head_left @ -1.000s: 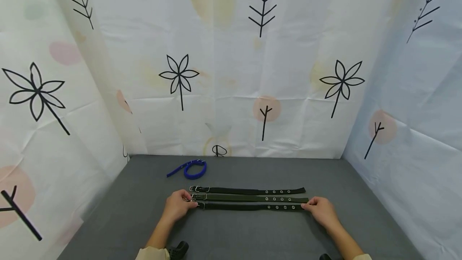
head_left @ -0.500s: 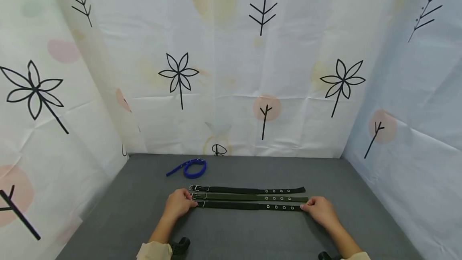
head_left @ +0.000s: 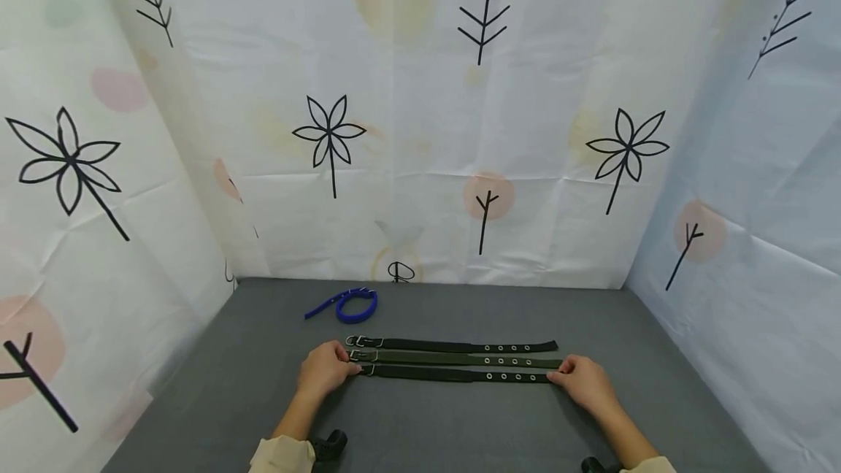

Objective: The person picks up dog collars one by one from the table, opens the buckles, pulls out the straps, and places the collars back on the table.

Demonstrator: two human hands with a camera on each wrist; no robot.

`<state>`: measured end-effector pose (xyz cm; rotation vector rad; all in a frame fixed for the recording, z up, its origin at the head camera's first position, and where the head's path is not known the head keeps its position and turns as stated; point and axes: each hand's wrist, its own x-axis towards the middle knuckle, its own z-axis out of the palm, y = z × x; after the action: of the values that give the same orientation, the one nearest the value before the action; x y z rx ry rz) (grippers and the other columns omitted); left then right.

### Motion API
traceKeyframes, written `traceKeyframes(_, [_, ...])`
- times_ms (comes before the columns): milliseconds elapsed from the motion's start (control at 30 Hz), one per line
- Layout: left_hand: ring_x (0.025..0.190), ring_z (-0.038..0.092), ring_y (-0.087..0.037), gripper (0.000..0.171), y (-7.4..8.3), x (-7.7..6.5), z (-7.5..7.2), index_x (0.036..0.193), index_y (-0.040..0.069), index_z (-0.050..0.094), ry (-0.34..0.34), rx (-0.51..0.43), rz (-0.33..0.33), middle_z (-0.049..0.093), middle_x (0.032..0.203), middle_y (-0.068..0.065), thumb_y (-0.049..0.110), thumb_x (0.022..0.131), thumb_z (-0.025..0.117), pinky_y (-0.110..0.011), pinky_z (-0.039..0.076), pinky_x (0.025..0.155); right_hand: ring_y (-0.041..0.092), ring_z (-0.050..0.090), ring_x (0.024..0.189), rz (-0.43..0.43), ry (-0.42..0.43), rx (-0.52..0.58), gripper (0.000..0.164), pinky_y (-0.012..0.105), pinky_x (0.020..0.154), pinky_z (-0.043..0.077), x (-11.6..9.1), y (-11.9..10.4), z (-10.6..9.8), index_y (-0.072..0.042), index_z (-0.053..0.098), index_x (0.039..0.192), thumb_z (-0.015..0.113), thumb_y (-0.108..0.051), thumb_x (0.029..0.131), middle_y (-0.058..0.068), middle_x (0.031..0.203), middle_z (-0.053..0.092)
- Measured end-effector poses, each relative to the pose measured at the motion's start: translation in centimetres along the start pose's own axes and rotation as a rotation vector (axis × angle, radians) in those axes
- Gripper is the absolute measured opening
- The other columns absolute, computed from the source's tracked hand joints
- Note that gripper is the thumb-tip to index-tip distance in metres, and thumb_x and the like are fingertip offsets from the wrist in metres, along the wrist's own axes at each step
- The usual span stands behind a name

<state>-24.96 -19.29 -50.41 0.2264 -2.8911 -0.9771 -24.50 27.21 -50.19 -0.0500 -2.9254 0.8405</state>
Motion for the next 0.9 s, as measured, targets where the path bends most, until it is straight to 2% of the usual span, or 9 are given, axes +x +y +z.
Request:
traceKeyframes(167, [0.065, 0.051, -0.021, 0.032, -0.3, 0.0, 0.1, 0.083, 0.010, 0.059, -0.013, -0.020, 0.000, 0.058, 0.079, -0.003, 0.032, 0.075, 0.082, -0.037, 0.040, 0.055, 0.018, 0.050, 0.066, -0.002, 0.010, -0.031, 0.025, 0.041, 0.062, 0.041, 0.0, 0.3, -0.4, -0.008, 0.059, 0.078, 0.077, -0.025, 0.080, 0.000, 0.071, 0.055])
traceKeyframes(333, [0.063, 0.050, -0.021, 0.033, -0.2, 0.4, -0.2, 0.085, 0.010, 0.060, 0.009, -0.029, -0.017, 0.059, 0.080, -0.004, 0.035, 0.078, 0.080, -0.036, 0.040, 0.053, 0.018, 0.050, 0.065, -0.002, 0.059, -0.062, 0.023, 0.041, 0.061, 0.041, -0.2, 0.3, -0.6, -0.009, 0.061, 0.079, 0.079, -0.023, 0.079, 0.000, 0.071, 0.054])
traceKeyframes(467, [0.063, 0.052, -0.021, 0.030, 0.1, 1.2, -0.6, 0.088, 0.008, 0.061, 0.041, -0.055, -0.012, 0.060, 0.080, -0.004, 0.033, 0.083, 0.077, -0.037, 0.041, 0.054, 0.020, 0.053, 0.070, -0.060, 0.114, -0.062, 0.022, 0.043, 0.063, 0.043, -0.1, -0.2, -0.3, -0.008, 0.063, 0.083, 0.080, -0.022, 0.079, 0.002, 0.077, 0.056])
traceKeyframes(567, [0.066, 0.055, -0.020, 0.026, 0.1, 2.1, -0.6, 0.088, 0.008, 0.062, 0.091, -0.077, 0.010, 0.062, 0.080, -0.003, 0.030, 0.085, 0.075, -0.039, 0.043, 0.057, 0.026, 0.055, 0.080, -0.127, 0.140, -0.044, 0.021, 0.047, 0.070, 0.045, 0.2, -0.4, 0.1, -0.008, 0.065, 0.086, 0.080, -0.021, 0.079, 0.005, 0.085, 0.059])
traceKeyframes(733, [0.071, 0.059, -0.024, 0.020, -0.3, 4.2, -0.2, 0.088, 0.007, 0.063, 0.225, -0.136, 0.043, 0.064, 0.080, -0.005, 0.024, 0.086, 0.074, -0.043, 0.045, 0.065, 0.037, 0.053, 0.101, -0.247, 0.145, -0.006, 0.027, 0.057, 0.084, 0.041, 0.7, -0.5, 0.9, -0.009, 0.069, 0.097, 0.082, -0.023, 0.078, 0.013, 0.106, 0.064])
traceKeyframes(800, [0.074, 0.059, -0.027, 0.019, -0.5, 5.0, 0.0, 0.088, 0.005, 0.063, 0.274, -0.168, 0.039, 0.064, 0.081, -0.007, 0.022, 0.087, 0.073, -0.045, 0.044, 0.068, 0.042, 0.051, 0.109, -0.289, 0.127, 0.005, 0.033, 0.062, 0.088, 0.037, 0.9, -0.4, 1.2, -0.008, 0.070, 0.103, 0.082, -0.023, 0.077, 0.016, 0.114, 0.064])
traceKeyframes(900, [0.078, 0.059, -0.030, 0.020, -0.8, 6.0, 0.1, 0.091, 0.003, 0.062, 0.305, -0.203, 0.008, 0.064, 0.084, -0.011, 0.021, 0.089, 0.070, -0.047, 0.044, 0.070, 0.046, 0.047, 0.116, -0.313, 0.083, 0.009, 0.041, 0.067, 0.090, 0.033, 1.0, -0.4, 1.5, -0.007, 0.069, 0.111, 0.082, -0.025, 0.077, 0.020, 0.123, 0.060])
